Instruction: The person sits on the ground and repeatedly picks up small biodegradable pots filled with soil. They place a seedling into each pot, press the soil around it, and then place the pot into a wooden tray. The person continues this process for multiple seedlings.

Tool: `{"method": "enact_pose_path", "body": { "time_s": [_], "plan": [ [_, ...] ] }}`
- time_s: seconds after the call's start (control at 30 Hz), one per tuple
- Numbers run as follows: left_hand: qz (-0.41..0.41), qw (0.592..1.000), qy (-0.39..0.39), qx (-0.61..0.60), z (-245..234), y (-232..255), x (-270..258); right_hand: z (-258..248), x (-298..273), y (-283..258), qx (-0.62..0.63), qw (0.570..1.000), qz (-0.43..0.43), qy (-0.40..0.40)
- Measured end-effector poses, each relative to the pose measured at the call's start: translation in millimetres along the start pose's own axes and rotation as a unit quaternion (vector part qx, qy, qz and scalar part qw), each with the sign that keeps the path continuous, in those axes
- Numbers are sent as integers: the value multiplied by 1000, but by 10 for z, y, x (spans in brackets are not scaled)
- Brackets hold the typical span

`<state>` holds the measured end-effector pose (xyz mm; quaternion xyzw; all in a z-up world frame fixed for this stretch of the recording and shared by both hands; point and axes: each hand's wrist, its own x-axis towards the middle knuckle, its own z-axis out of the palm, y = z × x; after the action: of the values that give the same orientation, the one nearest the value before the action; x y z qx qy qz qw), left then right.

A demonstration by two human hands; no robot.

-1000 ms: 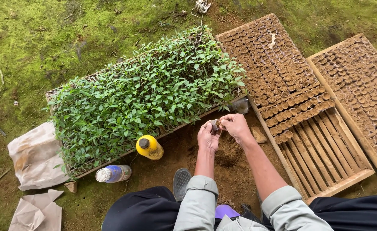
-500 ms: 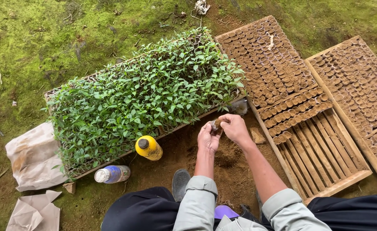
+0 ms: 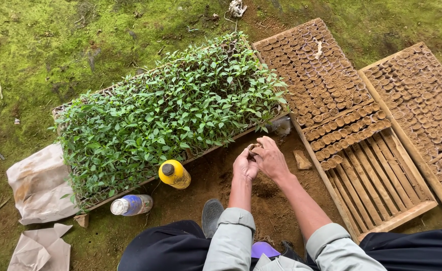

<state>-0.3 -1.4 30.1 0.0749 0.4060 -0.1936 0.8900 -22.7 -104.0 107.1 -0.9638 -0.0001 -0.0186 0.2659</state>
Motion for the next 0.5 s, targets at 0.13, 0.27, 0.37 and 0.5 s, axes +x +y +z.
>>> {"method": "enact_pose_path", "body": {
  "time_s": [0.13, 0.27, 0.37, 0.5],
  "plan": [
    [-13, 1000, 16, -11, 4, 45, 27, 55, -6, 116, -9, 999, -31, 13],
    [-19, 999, 26, -11, -78, 40, 196, -56, -16, -2, 37, 998, -20, 49],
    [-20, 999, 31, -27, -85, 94, 193, 18, -22, 78, 92, 990, 42, 98],
    [-38, 998, 15, -53, -40, 210, 112, 618, -111, 649, 66, 985, 138, 75]
  ]
}}
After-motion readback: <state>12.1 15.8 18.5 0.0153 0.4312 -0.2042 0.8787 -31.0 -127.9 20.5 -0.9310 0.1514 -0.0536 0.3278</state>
